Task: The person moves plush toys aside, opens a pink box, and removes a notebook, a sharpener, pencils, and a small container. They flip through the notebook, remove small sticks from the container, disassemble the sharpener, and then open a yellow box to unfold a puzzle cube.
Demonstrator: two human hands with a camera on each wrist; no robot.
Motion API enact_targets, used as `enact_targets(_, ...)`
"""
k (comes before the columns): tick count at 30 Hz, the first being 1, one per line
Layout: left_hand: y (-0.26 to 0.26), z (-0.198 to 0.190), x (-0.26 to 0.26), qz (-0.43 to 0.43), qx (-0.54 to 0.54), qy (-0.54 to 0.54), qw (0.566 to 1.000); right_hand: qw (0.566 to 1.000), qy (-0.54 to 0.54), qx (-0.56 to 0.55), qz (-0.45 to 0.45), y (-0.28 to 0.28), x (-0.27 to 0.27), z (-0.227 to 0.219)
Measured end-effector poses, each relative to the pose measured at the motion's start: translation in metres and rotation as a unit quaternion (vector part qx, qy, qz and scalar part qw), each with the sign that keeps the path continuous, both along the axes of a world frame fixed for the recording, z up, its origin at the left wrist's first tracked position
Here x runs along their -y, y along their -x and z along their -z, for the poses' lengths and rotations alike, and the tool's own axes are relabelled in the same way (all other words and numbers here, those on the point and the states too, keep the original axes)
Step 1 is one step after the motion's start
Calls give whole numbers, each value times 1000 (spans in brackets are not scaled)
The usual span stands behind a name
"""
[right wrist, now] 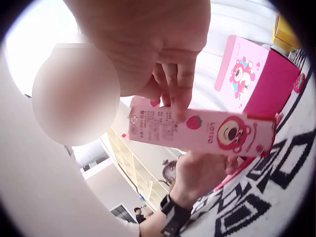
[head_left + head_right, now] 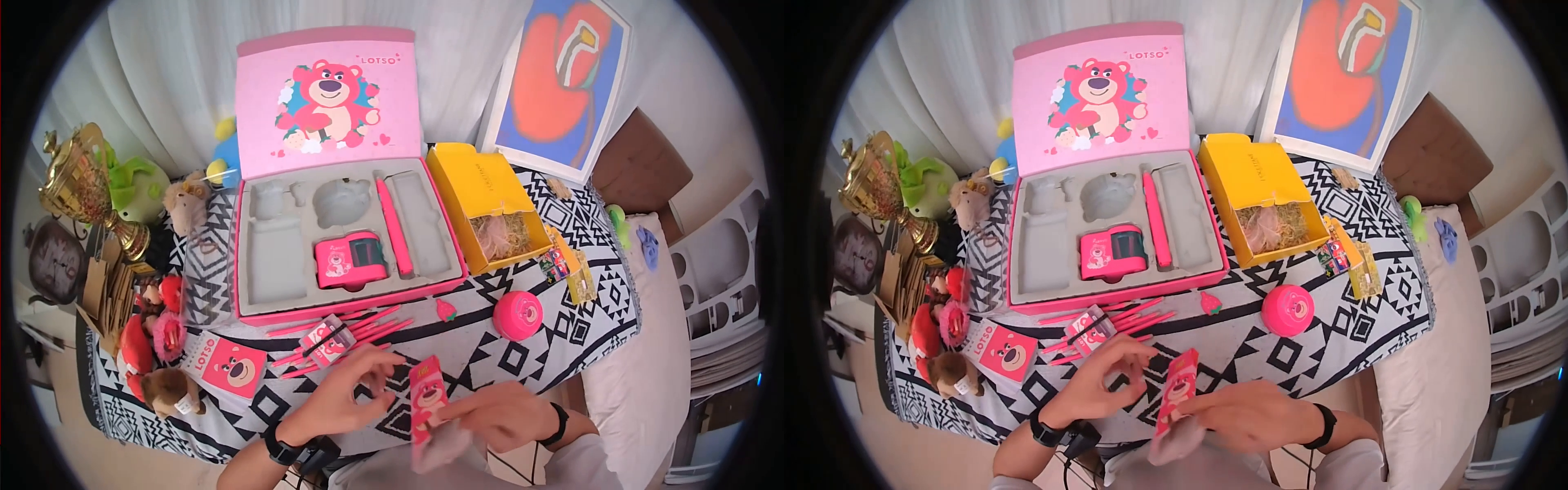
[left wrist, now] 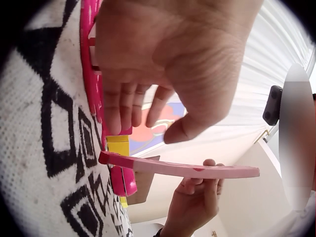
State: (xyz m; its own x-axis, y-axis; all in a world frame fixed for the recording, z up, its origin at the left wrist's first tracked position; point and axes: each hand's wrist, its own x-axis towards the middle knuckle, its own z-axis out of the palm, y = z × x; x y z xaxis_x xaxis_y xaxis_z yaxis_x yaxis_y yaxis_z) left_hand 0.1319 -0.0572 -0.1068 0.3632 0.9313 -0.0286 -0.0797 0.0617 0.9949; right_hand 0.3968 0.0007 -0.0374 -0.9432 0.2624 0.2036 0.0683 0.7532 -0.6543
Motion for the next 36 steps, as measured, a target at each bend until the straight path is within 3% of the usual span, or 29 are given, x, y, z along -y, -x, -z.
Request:
enact_targets(1,0,-5,0,-32,-111,-180,977,994,96,-60,12,0,-5,-3)
enact_targets(2,1,-14,0,-34,-115,-180,976,974,189,-119,23,-1,-9,-6)
enact_targets(4,-4,-31,1,26,-104,-262,959,973,213,-89,24,-1,-11,-5)
enact_targets(6,-13,-27,5,21,-74,-247,966,927,358,-113,26,11,-21,4)
enact_targets(7,-14,-20,6,28,-138,-268,953,894,431,-120,20,15,-24,12)
enact_targets(8,-14,-12,7,33,-203,-288,935,894,432,-120,18,18,-29,17)
enact_targets(10,-12,-7,10,38,-178,-258,949,890,441,-107,-53,26,-42,23)
enact_targets(11,-11,-17,13,46,-211,-199,956,931,357,-65,-35,28,-49,25)
enact_targets(12,-10,-24,13,54,-242,-140,959,930,358,-66,-39,34,-55,21)
enact_targets(14,-6,-23,12,55,-254,-154,953,967,217,63,117,45,-65,12)
enact_targets(16,-4,-22,10,52,-269,-161,948,973,166,94,127,46,-72,24)
enact_targets(18,-9,-18,9,96,-332,-137,928,983,-37,131,124,61,-70,27)
enact_targets(20,-13,-6,8,71,-319,-118,937,984,-78,123,102,67,-68,40)
enact_targets(22,-12,1,6,1,-287,-147,947,965,-92,199,143,68,-66,42)
enact_targets(24,-8,3,6,-34,-280,-151,947,970,-98,163,152,63,-71,49)
enact_targets(26,1,-4,-1,23,-190,-65,979,982,-59,146,106,57,-80,55)
enact_targets(27,6,-17,-3,83,-76,119,986,982,-56,132,123,58,-80,52)
enact_targets(28,7,-15,-4,88,-76,119,986,981,-56,133,128,56,-80,50)
enact_targets(30,8,-6,-6,78,63,207,973,986,37,80,141,51,-86,44)
enact_targets(32,12,5,-7,100,29,206,973,976,95,81,178,47,-85,28)
enact_targets(34,13,12,-7,128,150,198,960,907,320,0,272,42,-86,19)
enact_targets(36,11,13,-5,146,157,205,955,899,344,-59,266,39,-89,18)
